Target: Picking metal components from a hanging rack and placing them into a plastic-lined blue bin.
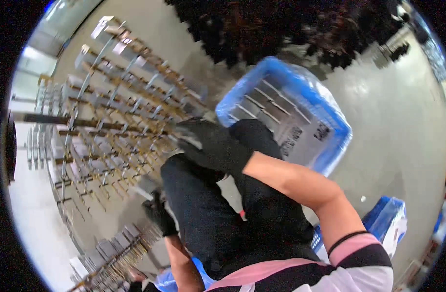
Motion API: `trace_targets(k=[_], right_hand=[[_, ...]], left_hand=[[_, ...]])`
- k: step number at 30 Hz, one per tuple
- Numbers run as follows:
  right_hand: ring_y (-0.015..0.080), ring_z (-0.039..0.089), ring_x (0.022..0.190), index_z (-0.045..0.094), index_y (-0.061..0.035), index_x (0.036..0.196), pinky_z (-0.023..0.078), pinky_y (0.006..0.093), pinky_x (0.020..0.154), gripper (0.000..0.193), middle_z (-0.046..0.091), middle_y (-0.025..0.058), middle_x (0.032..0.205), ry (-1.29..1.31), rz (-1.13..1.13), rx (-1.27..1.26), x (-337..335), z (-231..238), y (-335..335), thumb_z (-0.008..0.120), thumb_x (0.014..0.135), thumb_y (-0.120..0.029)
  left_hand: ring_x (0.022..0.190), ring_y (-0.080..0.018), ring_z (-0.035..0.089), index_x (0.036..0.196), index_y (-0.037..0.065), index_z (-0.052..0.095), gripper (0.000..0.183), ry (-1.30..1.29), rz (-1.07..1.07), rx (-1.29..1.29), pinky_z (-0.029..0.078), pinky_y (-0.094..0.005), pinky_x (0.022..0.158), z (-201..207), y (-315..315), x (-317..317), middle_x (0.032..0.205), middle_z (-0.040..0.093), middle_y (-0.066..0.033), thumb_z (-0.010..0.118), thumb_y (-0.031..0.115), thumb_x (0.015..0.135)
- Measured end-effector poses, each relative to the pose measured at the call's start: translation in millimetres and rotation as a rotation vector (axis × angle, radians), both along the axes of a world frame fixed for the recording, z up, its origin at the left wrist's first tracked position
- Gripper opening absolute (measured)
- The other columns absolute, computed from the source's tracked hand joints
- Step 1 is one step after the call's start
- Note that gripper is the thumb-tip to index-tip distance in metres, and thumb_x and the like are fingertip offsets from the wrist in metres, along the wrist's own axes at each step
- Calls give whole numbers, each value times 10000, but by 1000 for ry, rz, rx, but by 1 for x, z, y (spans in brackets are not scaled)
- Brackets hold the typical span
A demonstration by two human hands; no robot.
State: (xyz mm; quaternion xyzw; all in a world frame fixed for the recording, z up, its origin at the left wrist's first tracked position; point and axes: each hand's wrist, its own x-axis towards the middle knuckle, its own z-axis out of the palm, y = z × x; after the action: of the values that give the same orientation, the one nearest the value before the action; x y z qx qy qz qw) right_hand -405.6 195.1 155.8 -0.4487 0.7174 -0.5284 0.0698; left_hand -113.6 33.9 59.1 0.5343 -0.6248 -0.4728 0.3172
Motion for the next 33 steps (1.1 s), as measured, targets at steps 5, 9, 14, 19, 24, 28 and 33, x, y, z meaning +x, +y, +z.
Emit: trace_targets(k=[5,9,14,19,24,28,33], right_hand=[[392,604,1110,522,-25,1361,504,443,920,580,600,236,1257,-154,225,42,36,59,16,671,906,-352],[383,597,1142,368,34,1452,505,439,926,769,566,277,1275,-128,129,-240,64,79,31,682,898,-398],[424,615,1074,387,-4,1416,513,466,907,902,594,275,1192,-368,-104,347,15,124,91,753,774,-521],[334,608,1038,454,-14,1326,528,403,855,715,560,229,1204,-111,-503,-79,-77,8,154,833,784,-288],[462,492,1173,498,-61,1347,462,526,953,732,575,280,1195,367,-665,507,-127,-135,244,788,714,-287],[455,530,1094,525,-18,1304,452,518,942,586,566,253,1143,190,-595,722,-114,-213,261,692,762,-167],[431,526,1130,522,-98,1357,426,551,965,602,534,229,1228,155,-586,982,-130,-247,245,634,767,-144]], left_hand=[[838,-198,601,1040,-3,573,231,124,-83,-438,488,-343,816,120,19,-28,950,648,-108,691,168,938],[1003,-279,582,1104,-6,545,447,12,-268,-720,460,-420,905,157,56,-76,1097,608,-165,763,307,871],[1211,-389,491,1238,9,497,717,44,-806,-1097,419,-499,985,182,107,-153,1334,493,-233,870,345,726],[1185,-396,517,1230,12,531,698,49,-818,-1076,428,-491,987,176,100,-163,1297,540,-216,881,328,715],[1107,-378,574,1217,6,574,601,-216,-688,-1055,454,-474,953,145,56,-135,1193,608,-179,847,289,762],[1038,-381,607,1211,-1,587,548,-418,-737,-1119,475,-474,915,134,55,-134,1122,636,-172,826,250,786],[999,-386,619,1203,-1,584,535,-477,-773,-1160,487,-478,890,143,68,-146,1084,642,-181,821,240,789]])
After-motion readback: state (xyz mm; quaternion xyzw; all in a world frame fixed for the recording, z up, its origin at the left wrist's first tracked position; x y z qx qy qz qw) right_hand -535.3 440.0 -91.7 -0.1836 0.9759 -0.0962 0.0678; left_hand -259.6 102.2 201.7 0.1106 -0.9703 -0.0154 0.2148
